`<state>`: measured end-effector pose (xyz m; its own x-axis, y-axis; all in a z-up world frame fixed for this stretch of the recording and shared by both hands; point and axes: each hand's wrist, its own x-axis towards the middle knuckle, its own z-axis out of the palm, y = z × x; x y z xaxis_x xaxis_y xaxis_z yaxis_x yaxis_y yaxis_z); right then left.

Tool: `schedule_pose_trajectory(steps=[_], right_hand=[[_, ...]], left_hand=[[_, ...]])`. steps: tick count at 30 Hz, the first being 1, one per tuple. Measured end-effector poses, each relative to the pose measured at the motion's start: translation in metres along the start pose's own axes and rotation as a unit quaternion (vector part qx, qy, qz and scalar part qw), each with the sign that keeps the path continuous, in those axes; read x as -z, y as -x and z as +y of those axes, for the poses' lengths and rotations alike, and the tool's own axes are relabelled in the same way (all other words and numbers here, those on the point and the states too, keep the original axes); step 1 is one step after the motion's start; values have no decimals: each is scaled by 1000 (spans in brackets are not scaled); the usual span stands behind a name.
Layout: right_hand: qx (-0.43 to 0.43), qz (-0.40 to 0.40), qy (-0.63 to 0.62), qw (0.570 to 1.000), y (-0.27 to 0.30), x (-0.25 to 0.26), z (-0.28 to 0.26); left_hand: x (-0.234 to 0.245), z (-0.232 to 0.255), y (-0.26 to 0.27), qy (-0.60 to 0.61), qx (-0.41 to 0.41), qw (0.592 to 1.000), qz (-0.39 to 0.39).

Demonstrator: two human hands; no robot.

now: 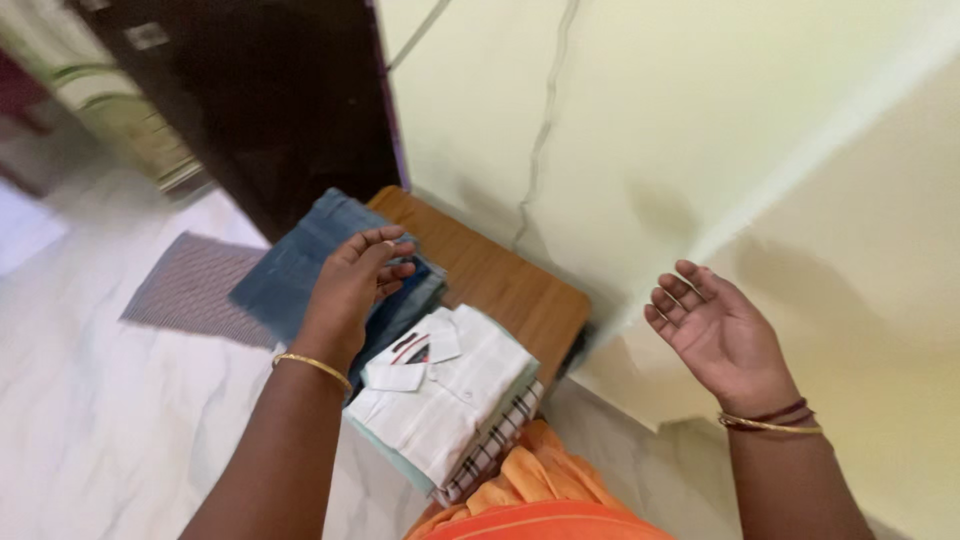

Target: The person takes folded shirts and jeans from a wall shelf and stacks them on a small wooden stool. The person handles each item individually, placing them in a neat pile.

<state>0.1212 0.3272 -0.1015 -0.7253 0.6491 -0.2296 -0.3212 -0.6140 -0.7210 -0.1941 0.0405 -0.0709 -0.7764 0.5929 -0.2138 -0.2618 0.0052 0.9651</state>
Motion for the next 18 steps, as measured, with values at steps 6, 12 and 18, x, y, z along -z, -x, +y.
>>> schedule_pose_trajectory(steps=[6, 12, 18], right_hand=[[188, 152, -63, 968, 115, 31, -43], [331, 227, -108, 910, 206, 53, -79], [397, 273, -155, 862, 260, 110, -102]], left_hand=[[-81, 4, -1, -5, -9, 988, -156], [-182, 20, 15, -62, -8, 969, -240], [-280, 34, 47, -71, -24, 944, -322]])
